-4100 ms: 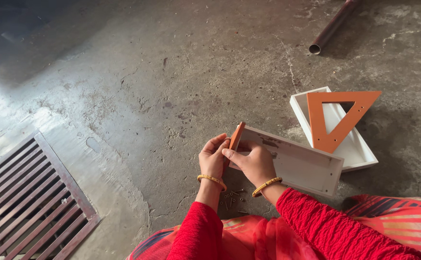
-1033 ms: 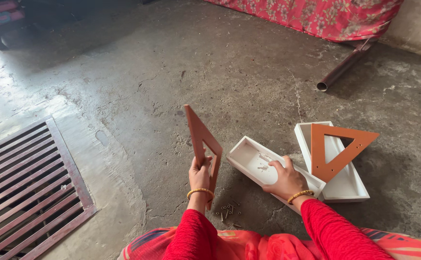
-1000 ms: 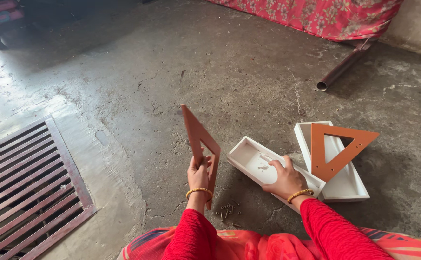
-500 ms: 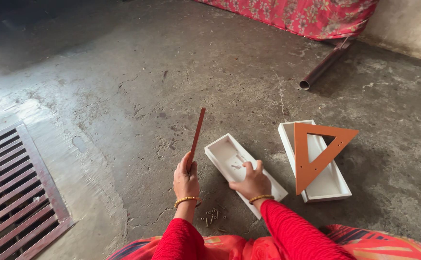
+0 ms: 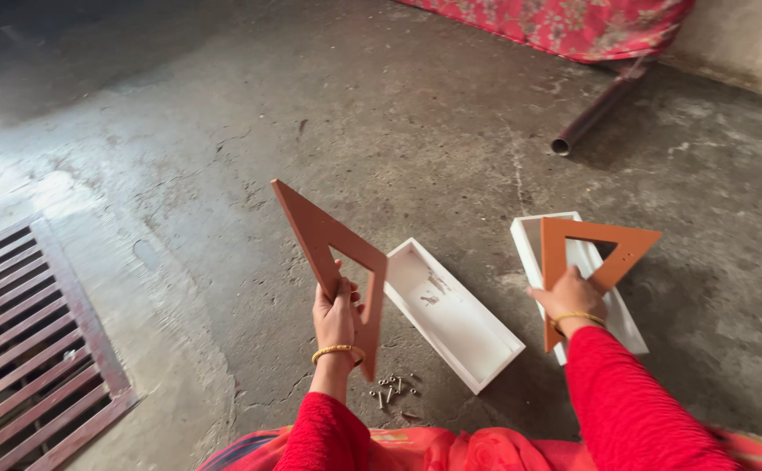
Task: The person disassembles a small two-tier wooden shelf by hand, removing screws and separating the white trays from the orange side frames. The person then sets the components aside on the floor.
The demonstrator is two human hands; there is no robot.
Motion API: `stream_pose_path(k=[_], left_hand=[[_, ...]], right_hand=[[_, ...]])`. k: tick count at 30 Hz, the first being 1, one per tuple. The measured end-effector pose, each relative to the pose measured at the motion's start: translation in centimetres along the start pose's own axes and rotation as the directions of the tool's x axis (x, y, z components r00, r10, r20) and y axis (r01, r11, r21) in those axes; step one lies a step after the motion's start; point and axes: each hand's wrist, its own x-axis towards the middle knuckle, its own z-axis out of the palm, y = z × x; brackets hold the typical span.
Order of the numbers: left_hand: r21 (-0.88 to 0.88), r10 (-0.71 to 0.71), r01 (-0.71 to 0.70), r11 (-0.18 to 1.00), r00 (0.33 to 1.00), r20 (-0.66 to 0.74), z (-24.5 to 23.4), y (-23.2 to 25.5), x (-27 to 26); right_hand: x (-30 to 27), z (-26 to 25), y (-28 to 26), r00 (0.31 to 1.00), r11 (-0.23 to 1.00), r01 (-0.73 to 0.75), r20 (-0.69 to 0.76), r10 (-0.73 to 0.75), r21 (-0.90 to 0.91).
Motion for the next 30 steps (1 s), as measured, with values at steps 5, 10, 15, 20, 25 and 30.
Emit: stream_pose_path(k=[5, 10, 15, 20, 25, 30], left_hand=[[-0.157, -0.215, 0.198, 0.968, 0.972, -0.097, -1.2, 0.4, 0.0], [-0.230, -0.305, 0.255, 0.939, 0.928, -0.215, -2.5, 0.2, 1.0], [-0.333, -0.362, 0.289, 0.898, 0.914, -0.183, -3.7, 0.4, 1.7], [-0.487, -0.392, 0.253, 0.836, 0.896, -0.209, -4.5, 1.0, 1.3], [-0.474, -0.176, 0.023, 0.880, 0.943, -0.282, -5.9, 0.6, 1.8], [-0.369, -0.180, 0.037, 0.929, 0.915, -0.361, -7.9, -1.7, 3.7]], right_hand=[[-1.5, -0.2, -0.9, 0.982, 1.000, -0.013, -0.189, 0.017, 0.026], [-6.5, -2.3, -8.5, 0.887, 0.929, 0.313, -0.411, -0.212, 0.197], [-15.2, -1.6, -17.8, 0.455, 0.497, 0.868, -0.430, -0.779, 0.019], [-21.0, 0.7, -22.5, 0.419, 0.402, 0.908, -0.220, -0.881, 0.117], [-20.4, 3.2, -24.4, 0.330, 0.308, 0.940, -0.164, -0.930, 0.147], [-19.3, 5.6, -25.4, 0.324, 0.322, 0.935, 0.011, -0.946, 0.147]])
